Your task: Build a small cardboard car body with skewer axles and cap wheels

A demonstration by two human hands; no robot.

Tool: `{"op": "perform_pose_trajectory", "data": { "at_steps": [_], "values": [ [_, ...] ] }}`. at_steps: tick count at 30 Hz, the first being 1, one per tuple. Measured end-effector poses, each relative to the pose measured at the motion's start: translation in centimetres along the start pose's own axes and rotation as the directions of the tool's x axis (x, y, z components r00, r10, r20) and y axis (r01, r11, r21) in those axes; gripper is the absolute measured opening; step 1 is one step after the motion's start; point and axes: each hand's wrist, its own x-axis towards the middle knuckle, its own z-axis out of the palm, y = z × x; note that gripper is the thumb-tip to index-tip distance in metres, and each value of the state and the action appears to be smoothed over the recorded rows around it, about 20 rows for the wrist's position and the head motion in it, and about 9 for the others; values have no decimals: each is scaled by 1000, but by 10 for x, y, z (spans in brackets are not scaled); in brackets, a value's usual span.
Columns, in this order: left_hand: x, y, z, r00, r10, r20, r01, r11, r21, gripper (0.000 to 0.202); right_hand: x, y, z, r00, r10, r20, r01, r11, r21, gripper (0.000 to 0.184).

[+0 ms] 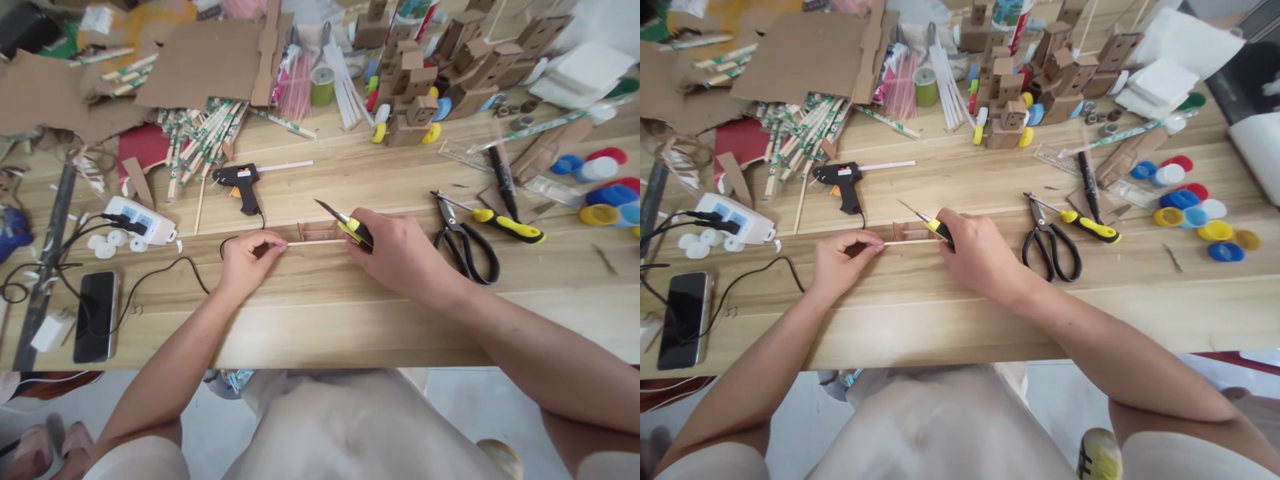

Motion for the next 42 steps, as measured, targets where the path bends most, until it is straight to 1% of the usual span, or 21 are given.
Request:
{"op": "perform_pose_trajectory", "data": {
  "at_steps": [5,10,13,16,19,22,27,32,42],
  "values": [
    [0,-2,0,1000,19,-11,-19,999,-26,9,4,-2,2,1000,11,7,-11,1000,-2,11],
    [-1,-3,1,1000,11,-5,-11,1000,-21,8,7,-2,3,1000,-1,-14,1,1000,8,9],
    [-1,-2,1,1000,2,-12,-2,1000,-18,8,8,-2,2,1000,18,-12,-18,1000,8,9],
    [-1,-2,2,1000,18,-22,-19,999,-27,8,8,-2,1,999,41,11,-41,999,0,9],
    [-1,-2,2,999,40,-29,-41,999,-29,9,8,-2,2,1000,25,2,-25,1000,4,10],
    [-1,-3,2,999,30,-28,-30,999,-11,8,9,-1,3,1000,8,-21,-8,1000,4,9],
    [-2,-3,3,999,17,-33,-18,1000,-9,8,9,0,3,999,34,-13,-34,999,-15,9],
    [-2,-4,4,999,23,-30,-23,1000,2,8,9,1,4,1000,-1,-28,1,1000,-8,10],
    [-1,-4,4,999,35,-15,-35,999,4,9,10,-1,2,999,31,-19,-32,998,-57,10]
  ]
}}
